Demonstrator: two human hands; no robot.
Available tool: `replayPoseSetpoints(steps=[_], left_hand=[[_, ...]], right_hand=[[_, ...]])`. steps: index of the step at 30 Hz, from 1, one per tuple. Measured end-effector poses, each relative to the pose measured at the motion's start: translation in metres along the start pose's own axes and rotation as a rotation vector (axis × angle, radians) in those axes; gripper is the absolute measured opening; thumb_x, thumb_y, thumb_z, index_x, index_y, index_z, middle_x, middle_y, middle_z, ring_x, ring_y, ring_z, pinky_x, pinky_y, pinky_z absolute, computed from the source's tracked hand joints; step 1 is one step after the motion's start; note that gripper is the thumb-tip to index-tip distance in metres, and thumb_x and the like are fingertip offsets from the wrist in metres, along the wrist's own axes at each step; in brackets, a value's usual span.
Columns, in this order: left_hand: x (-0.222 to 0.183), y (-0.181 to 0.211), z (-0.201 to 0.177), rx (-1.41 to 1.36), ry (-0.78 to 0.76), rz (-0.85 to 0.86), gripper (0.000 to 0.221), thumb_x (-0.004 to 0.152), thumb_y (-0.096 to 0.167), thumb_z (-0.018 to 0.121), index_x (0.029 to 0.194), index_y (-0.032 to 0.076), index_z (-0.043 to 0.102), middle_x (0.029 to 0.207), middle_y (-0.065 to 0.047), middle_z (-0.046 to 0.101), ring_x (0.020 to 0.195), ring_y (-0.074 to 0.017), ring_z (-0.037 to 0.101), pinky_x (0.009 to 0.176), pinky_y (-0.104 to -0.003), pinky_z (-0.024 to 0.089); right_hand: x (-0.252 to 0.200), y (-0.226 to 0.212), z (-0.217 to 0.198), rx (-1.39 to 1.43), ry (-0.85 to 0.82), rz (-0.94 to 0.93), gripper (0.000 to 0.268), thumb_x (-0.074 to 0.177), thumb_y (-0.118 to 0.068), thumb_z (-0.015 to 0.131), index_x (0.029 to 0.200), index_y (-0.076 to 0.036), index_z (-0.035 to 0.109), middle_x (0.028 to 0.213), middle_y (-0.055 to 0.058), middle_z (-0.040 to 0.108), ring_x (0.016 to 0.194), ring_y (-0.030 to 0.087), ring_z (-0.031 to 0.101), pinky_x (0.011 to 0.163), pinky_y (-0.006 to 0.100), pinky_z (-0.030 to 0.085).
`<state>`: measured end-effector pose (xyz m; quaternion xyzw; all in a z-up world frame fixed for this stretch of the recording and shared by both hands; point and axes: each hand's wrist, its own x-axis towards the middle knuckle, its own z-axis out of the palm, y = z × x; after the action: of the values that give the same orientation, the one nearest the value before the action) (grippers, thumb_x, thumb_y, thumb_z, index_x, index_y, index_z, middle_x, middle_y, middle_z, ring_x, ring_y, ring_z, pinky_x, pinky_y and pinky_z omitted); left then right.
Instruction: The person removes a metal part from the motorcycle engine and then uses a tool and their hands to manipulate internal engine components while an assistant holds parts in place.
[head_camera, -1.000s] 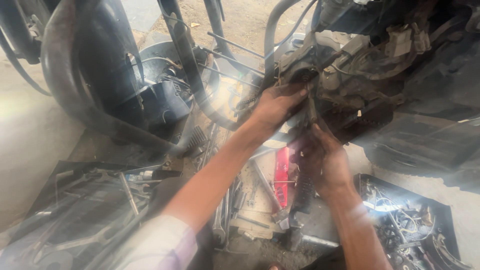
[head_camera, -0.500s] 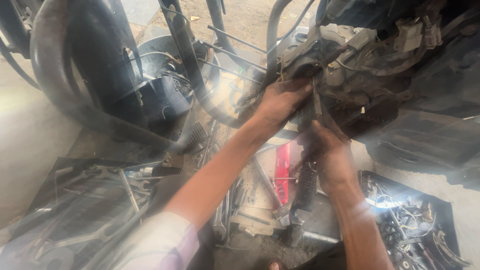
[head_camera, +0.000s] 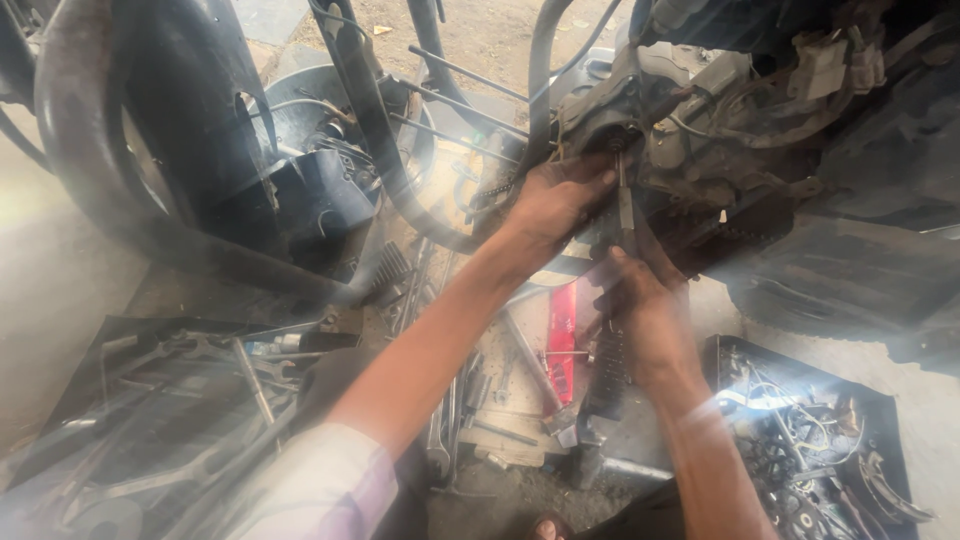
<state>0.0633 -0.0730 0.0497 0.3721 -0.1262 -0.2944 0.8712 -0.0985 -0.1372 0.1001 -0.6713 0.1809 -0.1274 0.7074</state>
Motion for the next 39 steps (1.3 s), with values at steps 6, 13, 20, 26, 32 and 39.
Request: replayPoseSetpoints(steps=[6,13,20,26,32,39], left_hand=[[0.0,0.0,0.001,-0.025,0.002,-0.018,0.034,0.096,0.002,0.064,0.129,-0.007,0.064,0.108,-0.012,0.073,0.091,-0.0182,0.069,0.083,-0.032,0.059],[0.006,-0.009,0.0,-0.106,-0.01,0.01,0.033,0.095,0.001,0.067,0.126,-0.009,0.066,0.109,-0.014,0.073,0.093,-0.0197,0.07,0.084,-0.032,0.059],[0.004,-0.009,0.002,-0.077,0.034,-0.013,0.034,0.092,0.003,0.07,0.125,-0.006,0.066,0.106,-0.013,0.072,0.091,-0.0201,0.069,0.081,-0.034,0.059],[0.001,-0.01,0.006,-0.094,0.019,0.004,0.034,0.093,0.004,0.07,0.125,-0.007,0.066,0.105,-0.013,0.072,0.09,-0.0196,0.068,0.079,-0.034,0.058],[0.0,-0.007,0.006,-0.077,0.039,-0.004,0.036,0.092,0.003,0.069,0.126,-0.006,0.066,0.106,-0.013,0.073,0.09,-0.0202,0.069,0.08,-0.034,0.059],[-0.01,0.002,0.001,-0.018,-0.046,-0.064,0.031,0.098,0.011,0.066,0.125,-0.004,0.066,0.109,-0.011,0.072,0.095,-0.0183,0.068,0.087,-0.033,0.057]], right_hand=[[0.0,-0.001,-0.001,0.043,-0.011,-0.014,0.037,0.099,-0.016,0.057,0.135,-0.004,0.058,0.085,0.005,0.065,0.058,0.013,0.059,0.044,0.031,0.053],[0.009,-0.001,-0.013,0.157,-0.051,-0.009,0.038,0.101,-0.012,0.055,0.137,-0.002,0.057,0.092,0.007,0.069,0.077,0.013,0.065,0.059,0.027,0.052],[0.006,-0.031,-0.022,0.022,-0.083,0.135,0.031,0.097,-0.016,0.047,0.118,0.001,0.062,0.089,0.015,0.072,0.078,0.024,0.069,0.069,0.043,0.06],[0.006,-0.042,-0.023,0.011,-0.15,0.133,0.034,0.098,-0.021,0.045,0.114,0.002,0.065,0.092,0.018,0.074,0.081,0.025,0.067,0.076,0.044,0.056],[0.007,-0.021,-0.013,0.104,-0.01,0.087,0.027,0.101,-0.011,0.057,0.124,0.002,0.063,0.092,0.011,0.071,0.075,0.016,0.066,0.068,0.031,0.053],[0.001,-0.008,0.004,0.162,0.016,-0.013,0.04,0.099,-0.01,0.058,0.138,-0.004,0.06,0.084,0.006,0.068,0.062,0.013,0.062,0.048,0.029,0.052]])
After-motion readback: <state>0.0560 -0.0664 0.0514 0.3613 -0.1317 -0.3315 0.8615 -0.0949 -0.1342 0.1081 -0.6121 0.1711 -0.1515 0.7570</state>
